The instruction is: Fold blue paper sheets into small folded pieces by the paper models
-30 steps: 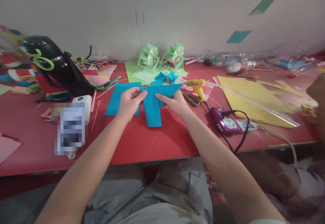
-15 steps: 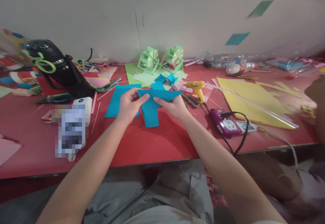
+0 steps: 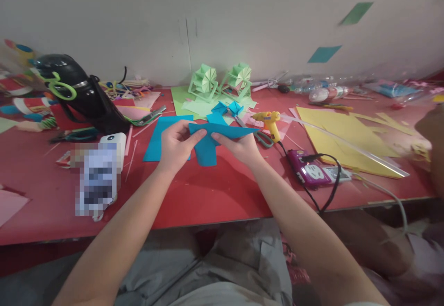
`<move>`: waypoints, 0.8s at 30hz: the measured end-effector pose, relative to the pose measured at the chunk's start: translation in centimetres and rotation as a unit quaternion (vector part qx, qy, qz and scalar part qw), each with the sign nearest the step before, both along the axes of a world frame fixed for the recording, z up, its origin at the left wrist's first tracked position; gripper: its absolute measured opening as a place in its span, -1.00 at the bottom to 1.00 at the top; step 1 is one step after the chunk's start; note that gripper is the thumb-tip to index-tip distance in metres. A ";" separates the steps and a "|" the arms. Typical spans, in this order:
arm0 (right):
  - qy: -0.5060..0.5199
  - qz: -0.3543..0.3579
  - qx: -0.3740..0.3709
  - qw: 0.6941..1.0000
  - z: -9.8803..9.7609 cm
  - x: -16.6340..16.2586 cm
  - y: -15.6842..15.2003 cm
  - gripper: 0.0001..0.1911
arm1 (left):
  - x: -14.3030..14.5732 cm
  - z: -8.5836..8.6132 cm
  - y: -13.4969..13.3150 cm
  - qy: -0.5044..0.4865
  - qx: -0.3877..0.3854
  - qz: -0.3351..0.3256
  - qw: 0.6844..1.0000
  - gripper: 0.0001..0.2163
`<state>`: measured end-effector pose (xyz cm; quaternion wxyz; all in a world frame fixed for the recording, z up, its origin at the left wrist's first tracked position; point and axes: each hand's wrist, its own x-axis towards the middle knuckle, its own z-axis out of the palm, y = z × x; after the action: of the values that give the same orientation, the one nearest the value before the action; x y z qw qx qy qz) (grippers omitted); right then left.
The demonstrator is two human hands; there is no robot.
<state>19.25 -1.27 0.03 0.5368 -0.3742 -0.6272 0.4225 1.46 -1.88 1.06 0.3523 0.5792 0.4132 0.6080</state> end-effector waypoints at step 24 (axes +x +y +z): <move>-0.021 -0.004 0.045 0.999 0.9 0.9 0.3 -0.72 | -1.4 0.7 -0.4 0.093 0.126 0.049 0.986 -0.84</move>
<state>20.10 -0.94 0.98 0.5416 -0.3603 -0.6553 0.3840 0.06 -2.30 1.71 0.2065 0.6524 0.3923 0.6147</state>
